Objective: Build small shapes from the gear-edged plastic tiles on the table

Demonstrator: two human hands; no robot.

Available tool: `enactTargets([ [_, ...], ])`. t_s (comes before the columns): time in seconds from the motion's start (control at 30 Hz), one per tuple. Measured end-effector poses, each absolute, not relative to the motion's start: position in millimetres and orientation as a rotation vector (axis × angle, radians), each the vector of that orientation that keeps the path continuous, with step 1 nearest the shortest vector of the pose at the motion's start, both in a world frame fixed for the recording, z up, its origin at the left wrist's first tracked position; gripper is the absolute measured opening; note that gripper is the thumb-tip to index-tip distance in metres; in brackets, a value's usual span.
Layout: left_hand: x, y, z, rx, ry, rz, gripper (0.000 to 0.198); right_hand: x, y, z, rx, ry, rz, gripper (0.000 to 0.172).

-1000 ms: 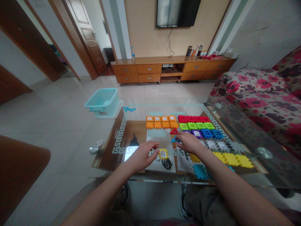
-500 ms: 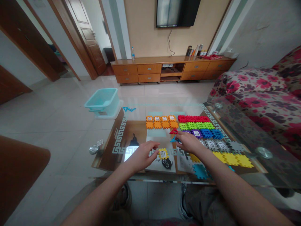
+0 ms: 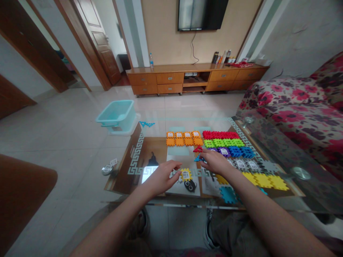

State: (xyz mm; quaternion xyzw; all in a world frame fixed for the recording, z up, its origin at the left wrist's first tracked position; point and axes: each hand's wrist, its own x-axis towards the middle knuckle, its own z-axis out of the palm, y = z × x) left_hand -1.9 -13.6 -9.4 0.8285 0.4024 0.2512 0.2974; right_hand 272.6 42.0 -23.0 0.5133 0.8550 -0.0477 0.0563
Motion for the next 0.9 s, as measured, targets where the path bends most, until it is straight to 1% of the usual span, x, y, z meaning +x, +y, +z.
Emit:
enactTargets([
  [0.3,-2,-14,-10,2.192,1.07,0.664,0.029,270,40,-18,1.578,2.568,-0.177,0.015],
  [0.4,-3,-14,-9,2.197,1.072,0.656,0.028,273,39,-13,1.601,2.602,-0.22,0.018],
  [0.57,-4,-12,-11,2.219,1.068,0.664,0.028,296,40,2,1.837,2.663,-0.3,0.023],
  [0.67,-7,-8,-13,2.222,1.069,0.669,0.028,312,43,6,1.957,2.675,-0.272,0.025],
  [0.9,-21,14,-15,2.224,1.212,0.709,0.028,315,43,0,1.959,2.662,-0.294,0.025],
])
